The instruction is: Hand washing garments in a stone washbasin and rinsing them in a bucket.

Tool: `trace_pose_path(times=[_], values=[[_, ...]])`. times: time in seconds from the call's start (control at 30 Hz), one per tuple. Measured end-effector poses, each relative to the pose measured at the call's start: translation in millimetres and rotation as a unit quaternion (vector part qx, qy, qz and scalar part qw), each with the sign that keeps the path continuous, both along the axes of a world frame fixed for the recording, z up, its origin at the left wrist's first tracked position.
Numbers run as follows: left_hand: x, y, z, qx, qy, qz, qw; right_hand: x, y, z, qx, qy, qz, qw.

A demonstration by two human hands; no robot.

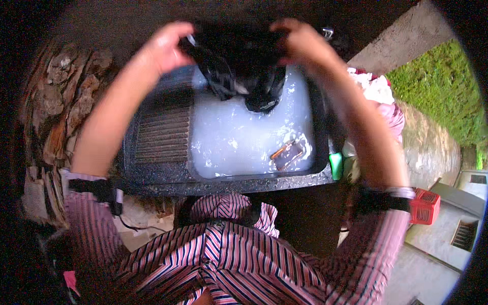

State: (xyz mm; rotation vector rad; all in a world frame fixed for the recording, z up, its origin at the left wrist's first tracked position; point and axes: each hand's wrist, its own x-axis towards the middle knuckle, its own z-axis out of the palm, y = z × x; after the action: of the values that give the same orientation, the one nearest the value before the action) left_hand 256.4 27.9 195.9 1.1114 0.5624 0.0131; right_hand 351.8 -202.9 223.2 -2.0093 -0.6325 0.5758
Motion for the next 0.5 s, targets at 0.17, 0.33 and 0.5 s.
trace_pose_path(times=[0.17, 0.33, 0.5], values=[[-37, -40, -129, -0.004, 0.078, 0.034, 0.996, -35, -45, -191, 0.107, 0.361, -0.021, 0.926], [-59, -31, -176, -0.23, 0.086, 0.125, 0.961, -118, -30, -185, -0.113, 0.021, 0.237, 0.965], [-59, -48, -172, -0.258, 0.023, 0.106, 0.96, -134, -4, -216, -0.257, -0.158, 0.232, 0.925]])
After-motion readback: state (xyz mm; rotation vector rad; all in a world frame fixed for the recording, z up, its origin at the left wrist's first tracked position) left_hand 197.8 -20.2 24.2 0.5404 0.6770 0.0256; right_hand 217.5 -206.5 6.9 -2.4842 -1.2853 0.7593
